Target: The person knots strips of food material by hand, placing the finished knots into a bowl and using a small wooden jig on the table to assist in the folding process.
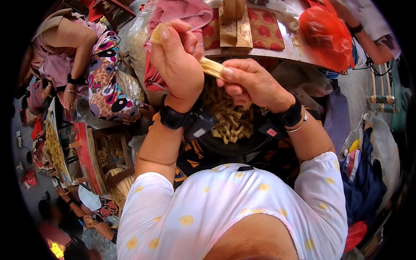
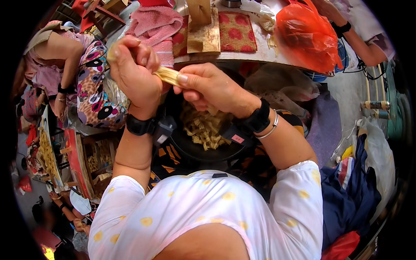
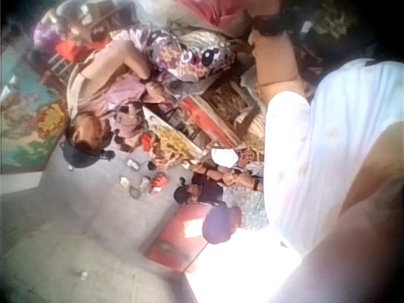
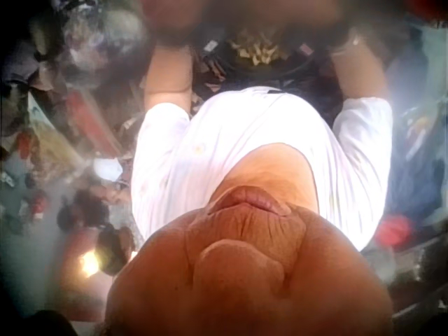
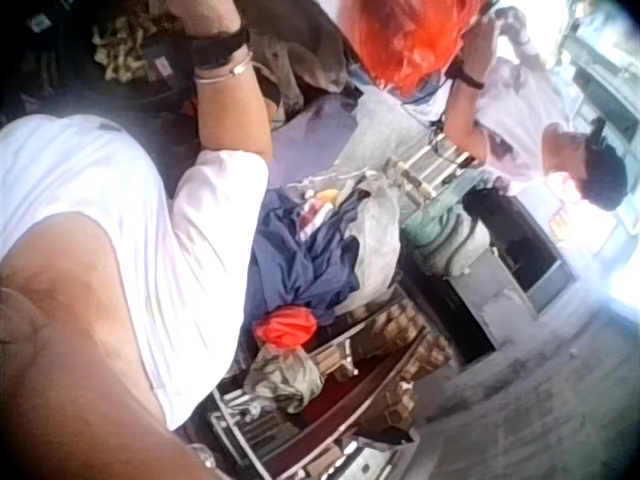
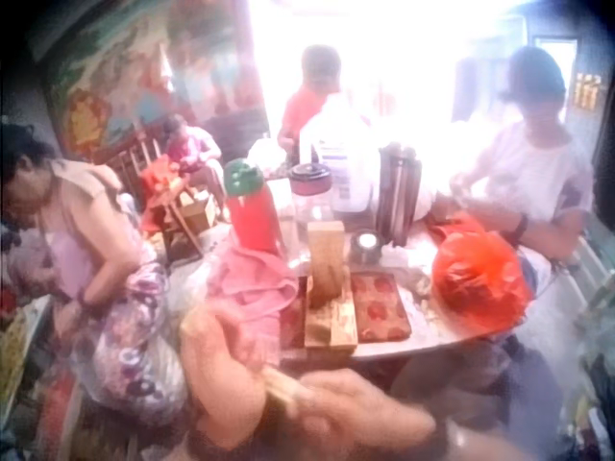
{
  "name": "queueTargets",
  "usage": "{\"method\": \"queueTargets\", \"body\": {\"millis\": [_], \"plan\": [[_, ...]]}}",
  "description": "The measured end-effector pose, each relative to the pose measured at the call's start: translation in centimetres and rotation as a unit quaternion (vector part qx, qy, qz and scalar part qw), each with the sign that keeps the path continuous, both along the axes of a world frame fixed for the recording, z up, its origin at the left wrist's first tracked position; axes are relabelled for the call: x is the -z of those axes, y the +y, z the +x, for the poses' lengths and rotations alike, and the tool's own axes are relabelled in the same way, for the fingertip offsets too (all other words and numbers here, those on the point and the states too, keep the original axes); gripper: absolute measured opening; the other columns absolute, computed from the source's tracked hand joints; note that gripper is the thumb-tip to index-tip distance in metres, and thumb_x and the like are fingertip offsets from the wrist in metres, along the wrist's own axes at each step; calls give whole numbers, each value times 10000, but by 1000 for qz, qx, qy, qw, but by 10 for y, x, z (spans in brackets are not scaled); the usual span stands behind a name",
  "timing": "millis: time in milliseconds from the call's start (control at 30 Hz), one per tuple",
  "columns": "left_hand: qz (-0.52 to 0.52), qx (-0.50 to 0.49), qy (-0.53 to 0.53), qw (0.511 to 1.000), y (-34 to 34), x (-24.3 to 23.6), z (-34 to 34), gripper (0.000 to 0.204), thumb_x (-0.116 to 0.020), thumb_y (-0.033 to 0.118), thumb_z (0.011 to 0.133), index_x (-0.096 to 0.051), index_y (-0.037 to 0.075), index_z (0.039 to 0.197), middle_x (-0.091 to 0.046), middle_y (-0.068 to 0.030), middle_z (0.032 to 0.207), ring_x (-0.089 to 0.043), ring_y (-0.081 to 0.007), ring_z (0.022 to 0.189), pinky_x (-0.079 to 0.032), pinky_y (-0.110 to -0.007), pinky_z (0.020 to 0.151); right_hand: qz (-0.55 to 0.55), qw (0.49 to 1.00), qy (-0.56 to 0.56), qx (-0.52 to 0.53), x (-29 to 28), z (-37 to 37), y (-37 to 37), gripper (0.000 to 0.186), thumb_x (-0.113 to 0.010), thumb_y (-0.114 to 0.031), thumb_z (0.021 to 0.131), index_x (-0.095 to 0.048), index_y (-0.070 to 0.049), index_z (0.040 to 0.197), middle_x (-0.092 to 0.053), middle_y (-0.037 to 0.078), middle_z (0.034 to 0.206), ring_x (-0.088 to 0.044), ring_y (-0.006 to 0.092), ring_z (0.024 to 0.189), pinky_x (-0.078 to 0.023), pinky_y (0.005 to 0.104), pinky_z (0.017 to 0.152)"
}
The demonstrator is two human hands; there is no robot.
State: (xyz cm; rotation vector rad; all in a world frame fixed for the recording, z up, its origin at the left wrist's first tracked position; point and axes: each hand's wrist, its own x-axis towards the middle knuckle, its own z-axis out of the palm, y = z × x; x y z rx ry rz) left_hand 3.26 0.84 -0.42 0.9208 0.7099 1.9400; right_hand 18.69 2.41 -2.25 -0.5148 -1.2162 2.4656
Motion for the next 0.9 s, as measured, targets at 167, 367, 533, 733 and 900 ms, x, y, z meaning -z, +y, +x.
{"method": "queueTargets", "body": {"millis": [167, 367, 533, 733, 900], "plan": [[184, -203, 428, 861, 2, 17, 3, 249, -467, 192, 908, -605, 2, 990, -615, -133, 810, -595, -212, 642, -469, -288, 564, 11, 989, 79, 127, -4, -3, -5, 193, -517, -190, 898, -547, -11, 962, -441, -34, 610, -354, 44, 485, -311, 194, 441], [11, -51, 464, 884, -12, 18, 28, 283, -475, 79, 856, -576, -73, 1072, -571, -181, 1144, -574, -218, 1014, -443, -289, 855, 478, 797, -118, 349, 8, -1, -1, 119, -551, -88, 828, -572, -2, 908, -533, -4, 656, -430, 59, 558, -365, 224, 496], [-128, 65, 380, 914, -3, 14, 16, 308, -405, -46, 732, -592, -76, 974, -552, -146, 1145, -574, -137, 875, -459, -243, 756, 270, 915, -97, 283, 6, 2, 3, 181, -507, -188, 872, -559, -17, 841, -500, -18, 620, -424, 70, 511, -363, 227, 476], [107, -77, 557, 820, -5, 10, 17, 76, -484, -9, 658, -538, -9, 710, -566, -187, 1022, -592, -309, 796, -491, -334, 672, -134, 985, 103, -23, 9, 24, 23, 238, -452, -265, 880, -452, -117, 694, -262, -79, 503, -223, 58, 418, -205, 231, 396], [86, -86, 554, 823, -4, 9, 17, 61, -463, -9, 686, -515, 21, 696, -554, -141, 685, -530, -269, 563, -416, -349, 508, -60, 998, -6, 10, -5, 27, 25, 152, -559, -231, 821, -537, -93, 761, -324, -75, 523, -286, 39, 444, -231, 206, 414]]}}
